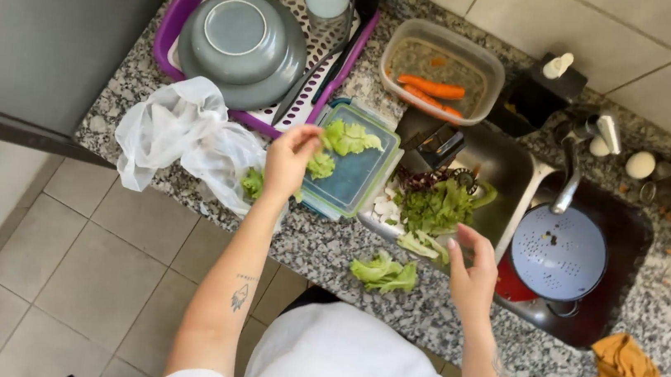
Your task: The person is preparing lettuce by tearing individual leaves from the stalk and placing them into a plastic container on a kitchen counter.
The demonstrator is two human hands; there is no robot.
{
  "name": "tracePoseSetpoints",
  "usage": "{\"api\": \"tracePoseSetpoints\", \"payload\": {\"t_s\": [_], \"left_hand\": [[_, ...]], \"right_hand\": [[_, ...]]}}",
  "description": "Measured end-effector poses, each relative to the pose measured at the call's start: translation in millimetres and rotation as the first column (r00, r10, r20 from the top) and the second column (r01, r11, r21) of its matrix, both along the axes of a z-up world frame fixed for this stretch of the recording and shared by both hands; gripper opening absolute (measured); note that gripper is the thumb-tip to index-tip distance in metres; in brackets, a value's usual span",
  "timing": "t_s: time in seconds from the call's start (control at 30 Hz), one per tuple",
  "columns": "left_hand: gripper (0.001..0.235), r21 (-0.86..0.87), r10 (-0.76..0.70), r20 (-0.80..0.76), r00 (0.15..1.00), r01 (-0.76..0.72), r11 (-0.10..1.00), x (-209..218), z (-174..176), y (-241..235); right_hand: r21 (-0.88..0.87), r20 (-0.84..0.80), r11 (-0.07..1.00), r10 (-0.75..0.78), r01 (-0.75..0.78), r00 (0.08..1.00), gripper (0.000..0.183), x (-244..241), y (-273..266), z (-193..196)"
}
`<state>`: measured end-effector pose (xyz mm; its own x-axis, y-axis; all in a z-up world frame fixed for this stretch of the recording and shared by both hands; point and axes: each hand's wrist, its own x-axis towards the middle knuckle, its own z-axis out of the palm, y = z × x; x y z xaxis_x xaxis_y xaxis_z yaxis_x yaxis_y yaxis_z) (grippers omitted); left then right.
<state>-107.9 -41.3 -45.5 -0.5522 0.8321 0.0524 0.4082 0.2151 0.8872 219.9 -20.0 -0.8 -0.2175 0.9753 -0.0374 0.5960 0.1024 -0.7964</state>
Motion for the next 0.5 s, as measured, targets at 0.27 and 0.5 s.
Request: {"api": "tracePoseSetpoints", "payload": {"t_s": [0.27,0.5], "left_hand": [[0.020,0.162,-0.113,0.907,0.406,-0.088,0.983,29.4,34.1,-10.8],[0.020,0.262,-0.229,0.823,0.519,0.010,0.965,116.0,1.6,-45.5]], "right_hand": [[-0.201,-0.312,0.975,0.030,-0.097,0.950,0.025,-67.5,-12.3,22.5],[-0.571,-0.648,0.780,-0.236,-0.256,0.724,0.033,-73.5,-19.3,26.7]]}}
